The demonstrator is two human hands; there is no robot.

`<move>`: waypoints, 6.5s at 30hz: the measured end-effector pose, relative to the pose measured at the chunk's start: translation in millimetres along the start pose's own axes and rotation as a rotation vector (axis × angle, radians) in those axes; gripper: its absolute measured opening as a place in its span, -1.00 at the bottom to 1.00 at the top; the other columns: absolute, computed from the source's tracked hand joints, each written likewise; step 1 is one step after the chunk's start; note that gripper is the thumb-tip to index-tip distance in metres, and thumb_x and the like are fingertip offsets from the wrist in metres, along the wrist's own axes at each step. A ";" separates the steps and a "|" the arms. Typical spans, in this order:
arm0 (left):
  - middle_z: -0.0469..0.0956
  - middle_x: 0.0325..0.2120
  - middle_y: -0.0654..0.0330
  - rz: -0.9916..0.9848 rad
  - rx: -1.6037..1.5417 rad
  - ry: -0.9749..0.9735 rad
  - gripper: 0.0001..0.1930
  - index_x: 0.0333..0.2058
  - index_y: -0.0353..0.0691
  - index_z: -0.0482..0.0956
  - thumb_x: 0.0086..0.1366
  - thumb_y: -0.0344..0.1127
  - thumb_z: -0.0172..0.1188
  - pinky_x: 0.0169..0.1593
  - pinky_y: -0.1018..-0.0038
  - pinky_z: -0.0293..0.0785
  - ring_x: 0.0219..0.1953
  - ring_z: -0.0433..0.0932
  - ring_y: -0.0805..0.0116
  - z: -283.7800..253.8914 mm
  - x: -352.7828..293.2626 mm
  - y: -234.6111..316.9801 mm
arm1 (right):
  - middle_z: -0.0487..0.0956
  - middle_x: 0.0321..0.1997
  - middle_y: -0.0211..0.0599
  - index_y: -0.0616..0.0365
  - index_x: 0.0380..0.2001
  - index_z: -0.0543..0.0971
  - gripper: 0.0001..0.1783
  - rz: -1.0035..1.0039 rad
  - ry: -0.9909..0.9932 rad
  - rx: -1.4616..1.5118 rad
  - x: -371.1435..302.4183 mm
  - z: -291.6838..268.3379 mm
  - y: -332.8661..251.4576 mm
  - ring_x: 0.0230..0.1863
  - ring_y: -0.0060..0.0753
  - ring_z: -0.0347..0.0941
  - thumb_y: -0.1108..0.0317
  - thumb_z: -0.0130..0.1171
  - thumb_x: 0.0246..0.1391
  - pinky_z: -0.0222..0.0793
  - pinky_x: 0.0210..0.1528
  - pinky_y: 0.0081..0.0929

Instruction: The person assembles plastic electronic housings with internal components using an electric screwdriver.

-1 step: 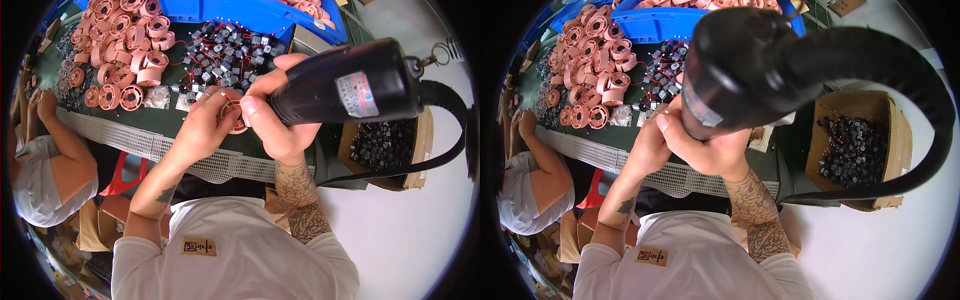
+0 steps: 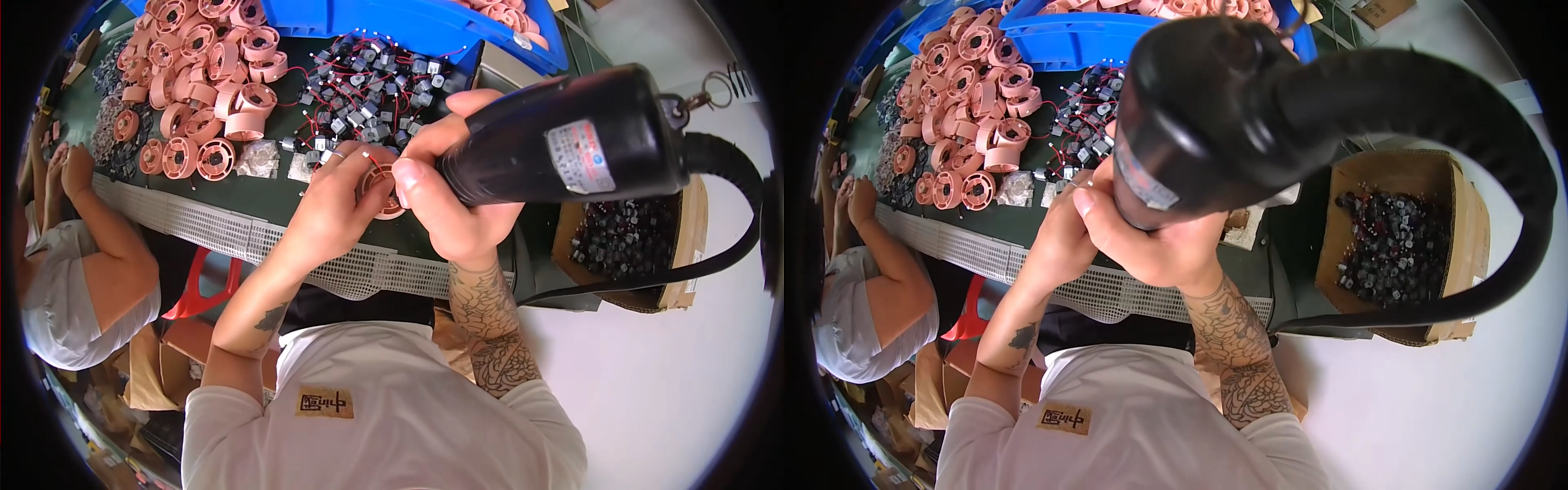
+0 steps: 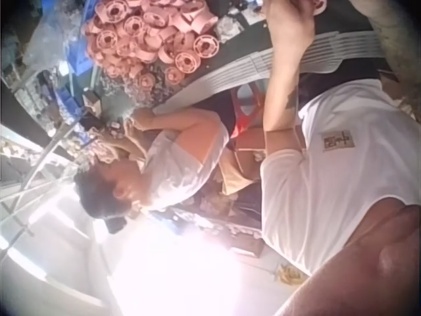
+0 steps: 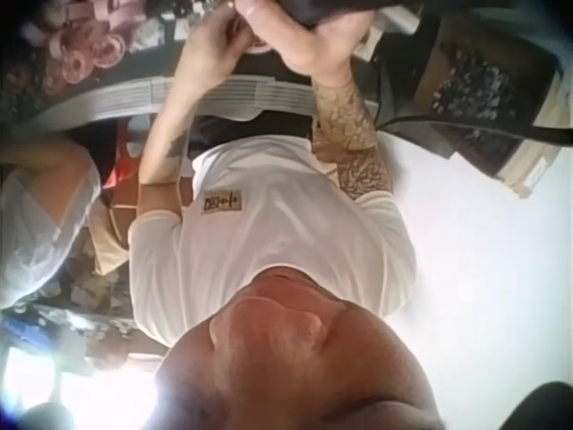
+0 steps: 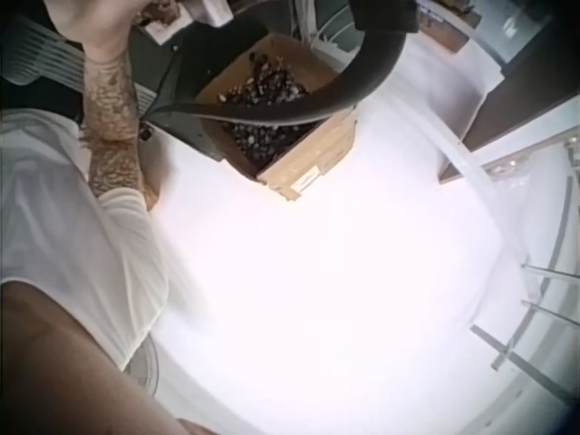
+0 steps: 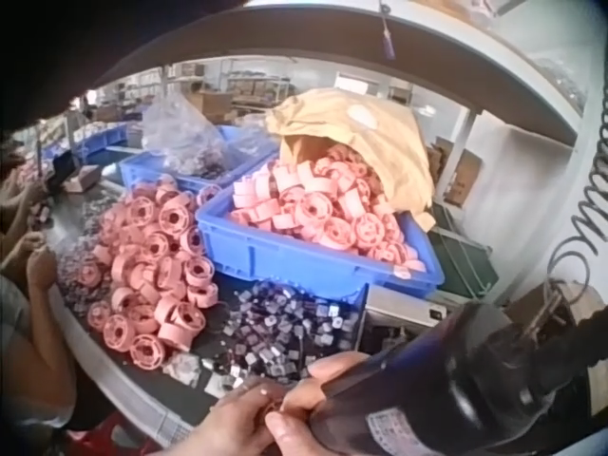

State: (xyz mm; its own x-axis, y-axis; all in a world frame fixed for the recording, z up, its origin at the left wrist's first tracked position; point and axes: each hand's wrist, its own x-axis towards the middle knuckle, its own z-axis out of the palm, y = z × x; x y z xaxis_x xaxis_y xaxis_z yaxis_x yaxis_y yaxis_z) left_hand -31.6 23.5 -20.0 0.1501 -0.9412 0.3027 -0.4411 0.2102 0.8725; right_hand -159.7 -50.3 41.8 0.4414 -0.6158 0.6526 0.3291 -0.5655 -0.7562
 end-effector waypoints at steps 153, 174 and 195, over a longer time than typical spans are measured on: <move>0.50 -0.41 0.01 0.009 -0.011 -0.138 -0.79 -0.21 -0.30 0.52 0.17 -0.40 0.18 -0.30 0.32 0.43 -0.37 0.53 0.09 -7.1 9.7 -2.5 | 0.49 -0.50 -0.11 0.41 0.06 0.11 -0.37 -0.026 -0.043 -0.066 -9.3 -5.1 -0.1 -0.61 -0.45 0.36 0.68 0.06 -0.12 0.35 -0.51 -0.55; 0.51 -0.13 0.05 0.038 0.063 -0.027 -0.28 0.12 -0.29 0.30 -0.06 -0.40 0.41 0.00 0.32 0.40 -0.11 0.48 0.22 -14.8 -2.3 28.3 | 0.43 -0.50 -0.18 0.37 0.20 0.05 -0.29 0.029 0.190 0.044 -9.9 -47.0 -25.1 -0.61 -0.42 0.32 0.54 0.03 -0.05 0.32 -0.53 -0.48; 0.54 -0.23 0.15 -0.310 -1.072 0.133 -0.59 -0.06 -0.29 0.45 0.37 -0.06 -0.08 -0.33 0.46 0.43 -0.34 0.51 0.38 -64.6 42.9 16.0 | 0.51 -0.50 -0.18 0.45 0.16 0.12 -0.23 0.140 0.208 0.103 -16.9 -48.7 -24.9 -0.52 -0.47 0.39 0.66 0.17 -0.18 0.31 -0.40 -0.56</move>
State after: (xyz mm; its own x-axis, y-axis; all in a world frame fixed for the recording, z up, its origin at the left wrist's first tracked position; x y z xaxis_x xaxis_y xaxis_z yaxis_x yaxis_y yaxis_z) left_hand 24.9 3.5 31.8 0.2424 -0.9702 -0.0023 0.6109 0.1508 0.7772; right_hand -216.0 -52.5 51.9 0.3113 -0.7895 0.5289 0.3646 -0.4147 -0.8337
